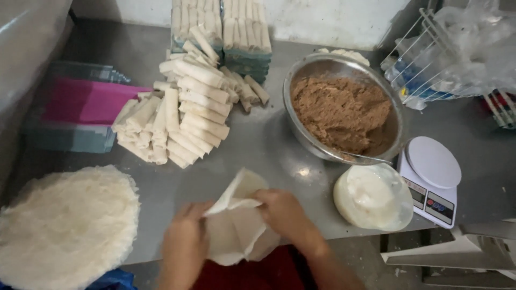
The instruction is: Preparing spring rolls by placing meat filling on wrappers and rolling them into cylinders on a production table.
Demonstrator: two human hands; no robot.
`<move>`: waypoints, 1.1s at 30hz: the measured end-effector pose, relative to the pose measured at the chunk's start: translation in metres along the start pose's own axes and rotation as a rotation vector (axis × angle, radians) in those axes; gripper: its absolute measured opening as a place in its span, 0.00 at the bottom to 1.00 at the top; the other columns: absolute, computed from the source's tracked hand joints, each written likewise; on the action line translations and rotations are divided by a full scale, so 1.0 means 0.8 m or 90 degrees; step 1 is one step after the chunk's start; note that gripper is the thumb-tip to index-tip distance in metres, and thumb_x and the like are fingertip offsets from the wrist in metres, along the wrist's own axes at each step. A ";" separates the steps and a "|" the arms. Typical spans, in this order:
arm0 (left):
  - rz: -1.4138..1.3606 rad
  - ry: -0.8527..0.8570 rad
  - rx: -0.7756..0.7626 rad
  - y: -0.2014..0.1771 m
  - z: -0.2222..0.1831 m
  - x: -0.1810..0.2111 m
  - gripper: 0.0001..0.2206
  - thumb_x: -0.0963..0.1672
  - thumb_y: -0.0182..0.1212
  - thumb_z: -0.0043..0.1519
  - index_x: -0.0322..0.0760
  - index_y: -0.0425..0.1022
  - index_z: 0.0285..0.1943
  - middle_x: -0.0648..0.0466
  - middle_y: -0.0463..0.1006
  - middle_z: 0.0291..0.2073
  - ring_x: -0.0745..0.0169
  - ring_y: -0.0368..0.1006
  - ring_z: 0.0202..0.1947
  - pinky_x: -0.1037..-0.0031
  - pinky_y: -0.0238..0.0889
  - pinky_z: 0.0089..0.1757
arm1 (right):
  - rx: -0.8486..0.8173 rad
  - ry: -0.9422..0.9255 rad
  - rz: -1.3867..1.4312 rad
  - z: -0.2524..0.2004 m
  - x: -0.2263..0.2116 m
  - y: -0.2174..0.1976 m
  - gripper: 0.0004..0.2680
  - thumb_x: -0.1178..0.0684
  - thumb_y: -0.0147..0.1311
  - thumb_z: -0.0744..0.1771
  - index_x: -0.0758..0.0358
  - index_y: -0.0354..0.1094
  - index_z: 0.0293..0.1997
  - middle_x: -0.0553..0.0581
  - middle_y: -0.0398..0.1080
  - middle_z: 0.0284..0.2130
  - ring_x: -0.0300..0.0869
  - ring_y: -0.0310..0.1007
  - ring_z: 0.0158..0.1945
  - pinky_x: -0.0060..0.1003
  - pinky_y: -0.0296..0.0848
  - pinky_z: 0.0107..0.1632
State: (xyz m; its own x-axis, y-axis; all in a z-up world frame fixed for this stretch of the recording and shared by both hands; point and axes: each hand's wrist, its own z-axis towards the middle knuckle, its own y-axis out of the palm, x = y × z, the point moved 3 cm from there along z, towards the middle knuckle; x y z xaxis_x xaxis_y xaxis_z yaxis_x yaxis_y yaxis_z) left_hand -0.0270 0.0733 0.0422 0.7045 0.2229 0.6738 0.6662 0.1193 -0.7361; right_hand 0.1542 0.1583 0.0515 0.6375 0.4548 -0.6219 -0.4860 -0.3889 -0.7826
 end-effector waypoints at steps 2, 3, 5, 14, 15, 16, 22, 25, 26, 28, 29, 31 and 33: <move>-0.015 -0.043 -0.014 -0.011 0.002 0.001 0.23 0.33 0.51 0.47 0.48 0.78 0.47 0.53 0.75 0.38 0.50 0.73 0.38 0.62 0.65 0.37 | -0.007 0.080 -0.021 0.001 0.015 -0.001 0.12 0.57 0.45 0.57 0.55 0.74 0.38 0.53 0.76 0.37 0.48 0.74 0.40 0.38 0.67 0.40; -0.007 -0.007 -0.017 -0.004 -0.001 -0.001 0.20 0.37 0.51 0.49 0.49 0.75 0.48 0.52 0.73 0.40 0.45 0.73 0.36 0.59 0.64 0.38 | 0.017 0.020 -0.023 -0.001 0.011 0.002 0.13 0.57 0.45 0.56 0.59 0.71 0.39 0.57 0.75 0.36 0.51 0.73 0.39 0.41 0.66 0.41; 0.000 0.028 -0.022 0.013 -0.008 -0.001 0.17 0.40 0.51 0.52 0.51 0.72 0.49 0.51 0.71 0.42 0.41 0.72 0.35 0.55 0.62 0.39 | 0.039 -0.040 -0.023 -0.004 0.000 0.016 0.14 0.57 0.45 0.55 0.63 0.68 0.40 0.60 0.73 0.36 0.54 0.71 0.39 0.43 0.65 0.42; 0.053 -0.101 0.306 -0.074 -0.024 -0.129 0.06 0.46 0.55 0.62 0.50 0.78 0.42 0.54 0.78 0.28 0.53 0.74 0.31 0.66 0.63 0.36 | 0.178 0.225 0.074 -0.003 0.038 -0.021 0.21 0.30 0.34 0.64 0.56 0.60 0.20 0.48 0.58 0.17 0.37 0.54 0.23 0.36 0.56 0.27; 0.125 -0.090 0.379 -0.081 -0.029 -0.148 0.05 0.46 0.58 0.66 0.48 0.80 0.44 0.52 0.77 0.27 0.50 0.72 0.29 0.65 0.62 0.34 | 0.244 0.174 0.051 -0.004 0.044 -0.022 0.17 0.37 0.42 0.65 0.58 0.55 0.20 0.49 0.53 0.15 0.37 0.49 0.23 0.36 0.54 0.27; 0.197 -0.077 0.450 -0.088 -0.035 -0.166 0.05 0.46 0.62 0.71 0.46 0.82 0.47 0.50 0.75 0.26 0.47 0.70 0.26 0.63 0.62 0.31 | 0.309 0.121 0.029 -0.007 0.049 -0.023 0.17 0.45 0.51 0.66 0.60 0.50 0.19 0.49 0.48 0.13 0.38 0.45 0.22 0.36 0.52 0.27; 0.498 -0.593 0.462 -0.155 0.063 -0.236 0.09 0.44 0.53 0.69 0.44 0.81 0.46 0.54 0.80 0.35 0.61 0.75 0.34 0.72 0.65 0.40 | 0.346 0.222 -0.063 -0.008 0.069 -0.058 0.22 0.31 0.45 0.64 0.62 0.65 0.18 0.65 0.64 0.11 0.57 0.67 0.19 0.45 0.64 0.25; 0.250 -0.229 0.322 -0.094 0.156 -0.176 0.20 0.50 0.55 0.58 0.41 0.61 0.57 0.50 0.59 0.49 0.56 0.52 0.49 0.65 0.45 0.49 | 0.139 0.039 0.000 -0.004 0.001 -0.078 0.18 0.38 0.49 0.65 0.60 0.60 0.19 0.62 0.59 0.11 0.52 0.61 0.18 0.41 0.60 0.24; 0.125 -0.053 0.242 -0.065 0.119 -0.117 0.31 0.53 0.56 0.52 0.40 0.51 0.62 0.48 0.48 0.57 0.54 0.41 0.57 0.61 0.34 0.53 | 0.031 -0.051 0.032 -0.007 -0.023 -0.080 0.16 0.41 0.50 0.65 0.60 0.57 0.19 0.60 0.57 0.11 0.50 0.58 0.17 0.40 0.58 0.24; -0.134 0.289 0.079 -0.077 0.008 0.002 0.54 0.59 0.57 0.40 0.37 0.32 0.72 0.43 0.26 0.72 0.48 0.18 0.71 0.54 0.14 0.62 | -0.188 -0.235 0.089 -0.015 -0.074 -0.090 0.15 0.48 0.54 0.66 0.58 0.52 0.19 0.57 0.52 0.10 0.46 0.51 0.15 0.36 0.54 0.24; -0.138 0.293 0.081 -0.068 0.019 0.017 0.54 0.59 0.57 0.40 0.37 0.32 0.72 0.43 0.26 0.72 0.48 0.18 0.71 0.54 0.14 0.62 | -0.186 -0.234 0.083 -0.012 -0.072 -0.099 0.15 0.48 0.54 0.66 0.58 0.52 0.19 0.57 0.52 0.10 0.46 0.51 0.15 0.36 0.54 0.24; -0.263 0.380 -0.196 -0.037 0.037 0.054 0.18 0.52 0.61 0.53 0.42 0.72 0.48 0.55 0.73 0.48 0.61 0.69 0.50 0.72 0.55 0.51 | -0.184 -0.281 0.028 -0.010 -0.071 -0.118 0.15 0.46 0.55 0.65 0.59 0.53 0.20 0.53 0.56 0.12 0.39 0.59 0.17 0.36 0.56 0.24; -0.259 0.419 -0.095 -0.023 0.068 0.056 0.09 0.46 0.61 0.53 0.42 0.72 0.39 0.57 0.74 0.36 0.61 0.70 0.39 0.74 0.58 0.41 | -0.110 -0.233 -0.049 -0.006 -0.051 -0.128 0.07 0.48 0.55 0.64 0.57 0.63 0.29 0.52 0.66 0.22 0.42 0.67 0.26 0.37 0.61 0.29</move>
State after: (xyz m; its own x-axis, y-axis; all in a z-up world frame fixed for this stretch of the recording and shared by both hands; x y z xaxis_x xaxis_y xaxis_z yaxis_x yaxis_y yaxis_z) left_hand -0.0211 0.1333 0.0828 0.3668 -0.4348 0.8224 0.8958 -0.0733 -0.4384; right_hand 0.1808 0.1755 0.1576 0.3980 0.7307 -0.5547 -0.3184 -0.4571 -0.8305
